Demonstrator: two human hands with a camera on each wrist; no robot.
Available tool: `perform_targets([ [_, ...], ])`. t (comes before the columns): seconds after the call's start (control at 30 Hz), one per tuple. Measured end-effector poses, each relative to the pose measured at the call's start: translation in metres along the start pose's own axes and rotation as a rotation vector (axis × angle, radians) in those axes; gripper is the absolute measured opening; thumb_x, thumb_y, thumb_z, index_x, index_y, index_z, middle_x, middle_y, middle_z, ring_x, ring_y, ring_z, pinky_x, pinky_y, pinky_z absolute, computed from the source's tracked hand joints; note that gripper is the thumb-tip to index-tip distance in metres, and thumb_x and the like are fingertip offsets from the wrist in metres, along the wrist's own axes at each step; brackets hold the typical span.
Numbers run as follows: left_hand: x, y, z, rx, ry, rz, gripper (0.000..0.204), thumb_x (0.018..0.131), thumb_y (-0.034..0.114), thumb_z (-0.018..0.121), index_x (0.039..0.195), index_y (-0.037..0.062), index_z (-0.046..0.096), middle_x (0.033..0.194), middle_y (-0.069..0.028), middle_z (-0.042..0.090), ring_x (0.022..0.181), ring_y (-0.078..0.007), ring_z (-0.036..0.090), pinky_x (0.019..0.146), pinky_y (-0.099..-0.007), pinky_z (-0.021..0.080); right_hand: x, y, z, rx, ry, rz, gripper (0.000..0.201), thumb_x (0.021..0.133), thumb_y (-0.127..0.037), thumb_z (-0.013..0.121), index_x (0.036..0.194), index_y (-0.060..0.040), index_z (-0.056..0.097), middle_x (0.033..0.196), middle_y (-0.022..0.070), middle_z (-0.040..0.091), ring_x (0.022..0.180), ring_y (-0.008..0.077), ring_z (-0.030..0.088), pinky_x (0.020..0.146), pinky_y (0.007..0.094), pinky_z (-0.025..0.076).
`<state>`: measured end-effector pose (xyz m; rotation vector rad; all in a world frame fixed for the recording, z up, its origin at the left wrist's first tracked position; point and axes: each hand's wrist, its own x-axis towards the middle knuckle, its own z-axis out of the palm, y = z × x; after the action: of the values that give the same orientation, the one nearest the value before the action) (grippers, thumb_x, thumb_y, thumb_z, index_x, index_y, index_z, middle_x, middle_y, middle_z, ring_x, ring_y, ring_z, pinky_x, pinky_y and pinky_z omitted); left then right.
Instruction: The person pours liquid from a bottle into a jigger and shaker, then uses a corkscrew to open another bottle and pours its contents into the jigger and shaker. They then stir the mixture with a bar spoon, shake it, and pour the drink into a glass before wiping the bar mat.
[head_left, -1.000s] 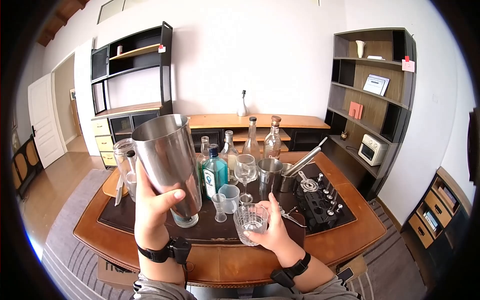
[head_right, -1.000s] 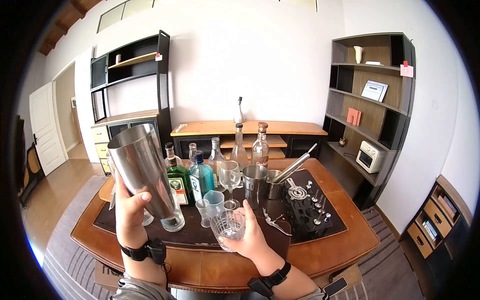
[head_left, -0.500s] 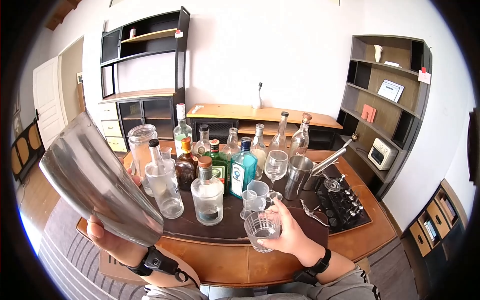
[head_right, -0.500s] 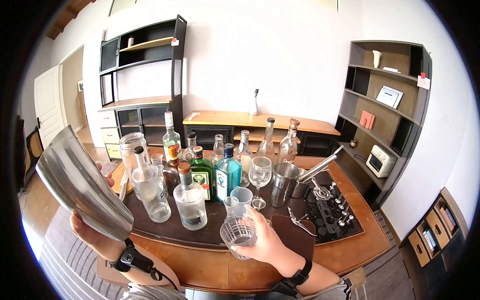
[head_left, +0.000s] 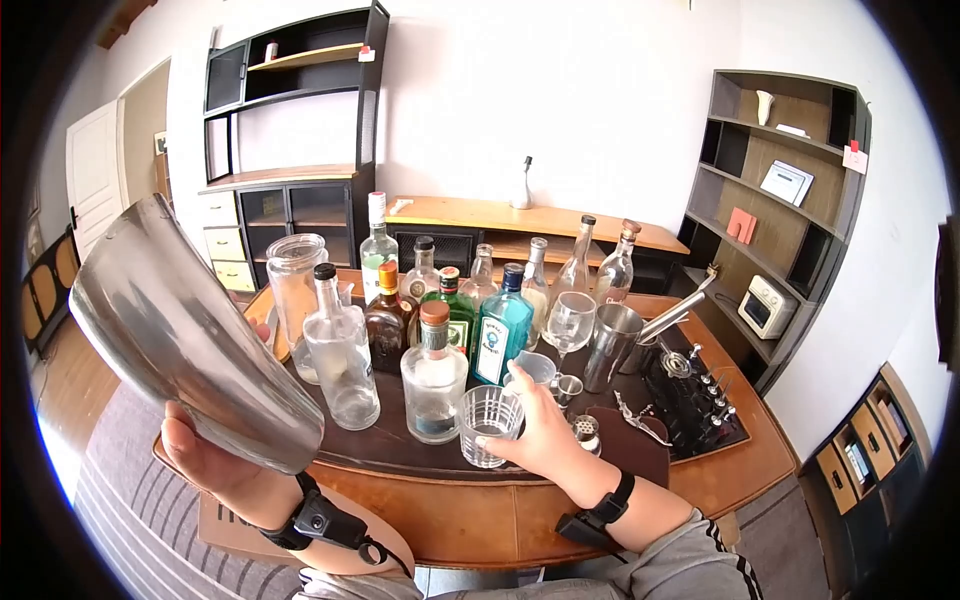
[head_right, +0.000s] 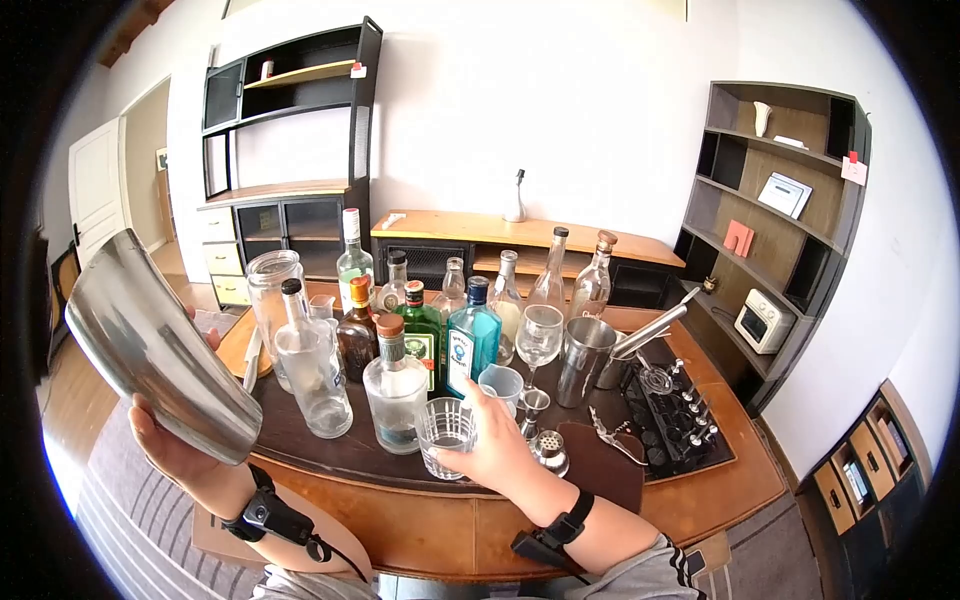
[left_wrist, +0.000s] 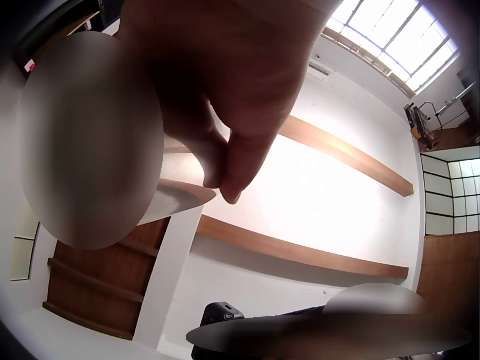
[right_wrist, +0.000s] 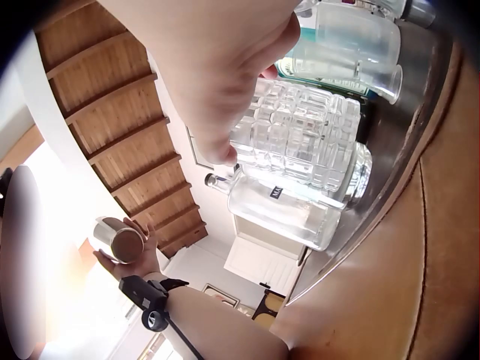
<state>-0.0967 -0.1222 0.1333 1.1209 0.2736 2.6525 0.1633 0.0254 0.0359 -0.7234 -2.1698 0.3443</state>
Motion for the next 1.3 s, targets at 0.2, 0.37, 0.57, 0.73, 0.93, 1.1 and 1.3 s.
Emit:
perform_targets([
  [0.2,0.001,-0.002,-0.004,0.065,-0.053,-0.031,0.082,0.089,0.046,0.054,0.149,0.0002,0.024,0.14,-0.0369,0.037,0.117,-0.0442,0.057,0.072,-0.0382,0.064,-0.008,0.004,0.001,0.086,-0.101,0.133,0.108,0.067,-0.026,0.086,0.149,-0.0015,0.021,0.124,0.0231,0.054,0.116,0.0302,0.056,0.1,0.0382,0.044],
  [0.37,-0.001,0.001,-0.012,-0.151,-0.182,-0.14,0.077,0.088,0.038,0.058,0.148,-0.0004,0.03,0.141,-0.032,0.041,0.126,-0.0497,0.047,0.094,-0.0521,0.051,-0.012,0.006,0.003,0.129,-0.126,0.182,0.107,0.071,-0.026,0.085,0.15,0.0,0.019,0.13,0.0244,0.05,0.121,0.0288,0.054,0.102,0.0369,0.043],
  [0.57,-0.007,-0.006,-0.007,-0.019,-0.107,-0.092,0.077,0.09,0.039,0.057,0.148,-0.0016,0.026,0.142,-0.0337,0.037,0.13,-0.0452,0.044,0.084,-0.0433,0.061,-0.016,0.012,0.003,0.128,-0.137,0.168,0.104,0.073,-0.024,0.084,0.15,-0.0006,0.019,0.136,0.0232,0.047,0.123,0.0266,0.052,0.102,0.0356,0.043],
  [0.73,-0.004,-0.009,-0.008,0.015,-0.197,-0.101,0.076,0.091,0.04,0.057,0.146,-0.0037,0.029,0.141,-0.0322,0.04,0.128,-0.0425,0.048,0.085,-0.0404,0.06,-0.015,0.01,-0.002,0.186,-0.167,0.231,0.103,0.073,-0.025,0.084,0.151,-0.0026,0.02,0.14,0.0237,0.044,0.125,0.0275,0.051,0.098,0.0351,0.046],
  [0.93,-0.003,-0.01,-0.01,0.058,-0.192,-0.099,0.078,0.09,0.043,0.057,0.146,-0.0036,0.03,0.139,-0.0315,0.043,0.126,-0.0411,0.05,0.086,-0.0402,0.06,-0.018,0.022,0.006,0.098,-0.135,0.159,0.103,0.074,-0.028,0.083,0.152,-0.0037,0.019,0.144,0.0223,0.042,0.124,0.0272,0.052,0.087,0.0319,0.05],
  [1.1,0.0,-0.01,-0.02,0.051,-0.202,-0.087,0.078,0.089,0.044,0.057,0.145,-0.0026,0.032,0.138,-0.0313,0.045,0.125,-0.0419,0.052,0.087,-0.0403,0.059,-0.015,0.016,0.004,0.153,-0.153,0.24,0.103,0.074,-0.028,0.083,0.151,-0.0026,0.021,0.144,0.0226,0.041,0.126,0.0282,0.05,0.094,0.0342,0.049],
  [1.3,-0.006,-0.009,-0.004,0.123,-0.052,-0.065,0.077,0.088,0.043,0.058,0.143,-0.0055,0.035,0.134,-0.0344,0.047,0.121,-0.0435,0.054,0.082,-0.041,0.061,-0.019,0.027,0.017,0.206,-0.076,0.19,0.098,0.075,-0.031,0.08,0.15,-0.0061,0.021,0.137,0.0284,0.044,0.126,0.0401,0.048,0.106,0.0433,0.041],
])
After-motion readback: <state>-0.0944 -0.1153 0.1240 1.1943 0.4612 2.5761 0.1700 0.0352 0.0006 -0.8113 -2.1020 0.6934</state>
